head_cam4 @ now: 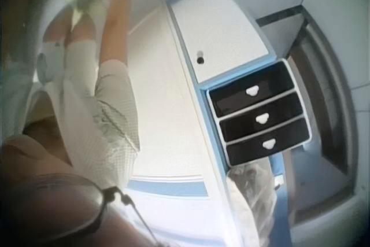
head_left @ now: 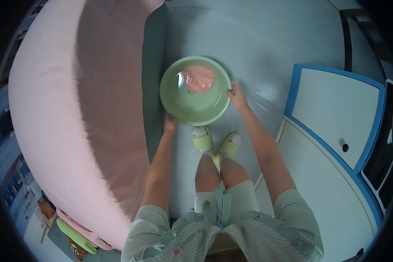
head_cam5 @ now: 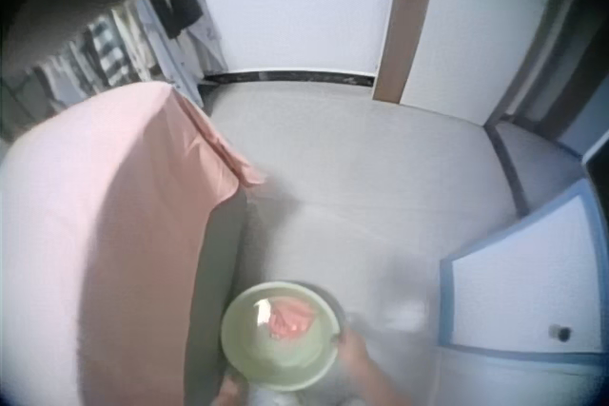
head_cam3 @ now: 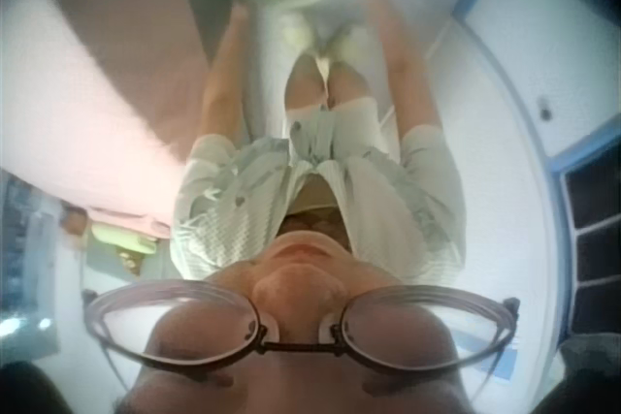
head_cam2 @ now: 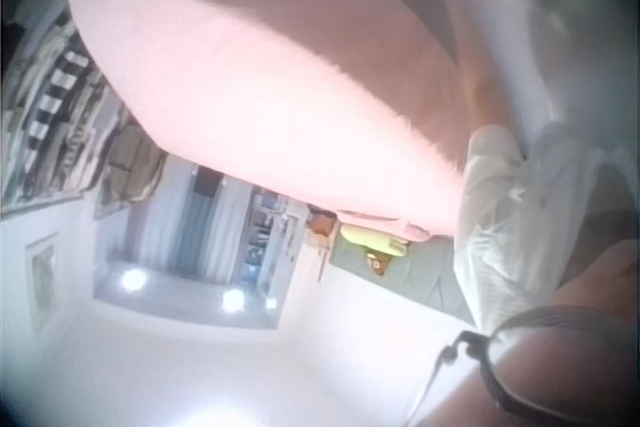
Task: The person uses a lint roller on a bedsheet, then washes a pink cloth in a basin of water and uses it to wipe the headboard of the bed and a plastic storage container.
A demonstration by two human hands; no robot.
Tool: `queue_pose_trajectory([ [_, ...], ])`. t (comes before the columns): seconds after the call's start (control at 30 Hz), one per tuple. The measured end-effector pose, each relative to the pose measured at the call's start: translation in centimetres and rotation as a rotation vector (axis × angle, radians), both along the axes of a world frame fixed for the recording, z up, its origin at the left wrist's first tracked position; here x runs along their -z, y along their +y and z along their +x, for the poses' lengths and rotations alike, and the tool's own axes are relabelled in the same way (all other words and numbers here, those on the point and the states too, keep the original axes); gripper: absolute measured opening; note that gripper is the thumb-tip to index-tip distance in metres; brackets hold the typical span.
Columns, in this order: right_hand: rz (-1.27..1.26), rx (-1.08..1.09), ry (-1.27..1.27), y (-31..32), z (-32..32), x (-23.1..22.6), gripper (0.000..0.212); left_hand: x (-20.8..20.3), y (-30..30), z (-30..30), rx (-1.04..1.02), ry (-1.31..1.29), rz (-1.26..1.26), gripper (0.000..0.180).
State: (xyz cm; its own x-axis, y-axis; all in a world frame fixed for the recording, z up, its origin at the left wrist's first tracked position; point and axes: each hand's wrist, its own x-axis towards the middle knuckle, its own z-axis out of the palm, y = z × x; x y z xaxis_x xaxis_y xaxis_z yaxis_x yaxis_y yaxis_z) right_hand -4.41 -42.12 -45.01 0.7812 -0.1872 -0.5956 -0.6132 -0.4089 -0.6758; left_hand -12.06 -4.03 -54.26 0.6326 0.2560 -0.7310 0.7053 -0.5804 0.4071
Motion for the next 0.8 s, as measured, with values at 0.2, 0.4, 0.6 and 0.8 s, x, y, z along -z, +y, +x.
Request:
queue_pose_trajectory([
  [0.2, -0.012, -0.024, -0.185, -2.1, 0.9, 4.3, 0.044, -5.3, -5.2, 3.1, -0.502, 0.042, -0.293, 0.044],
  [0.4, -0.025, -0.078, -0.084, -2.4, 1.4, 3.4, 0.036, -6.3, -4.7, 3.5, -0.400, 0.064, -0.281, 0.040],
  [0.6, -0.002, -0.018, -0.173, -4.0, 0.1, -1.7, 0.035, -10.8, -6.4, 1.9, -0.442, -0.079, -0.451, 0.032],
  [0.8, 0.043, -0.012, -0.138, -6.8, -1.6, -10.7, 0.036, -20.3, -8.3, 1.3, -0.351, -0.102, -0.449, 0.026],
])
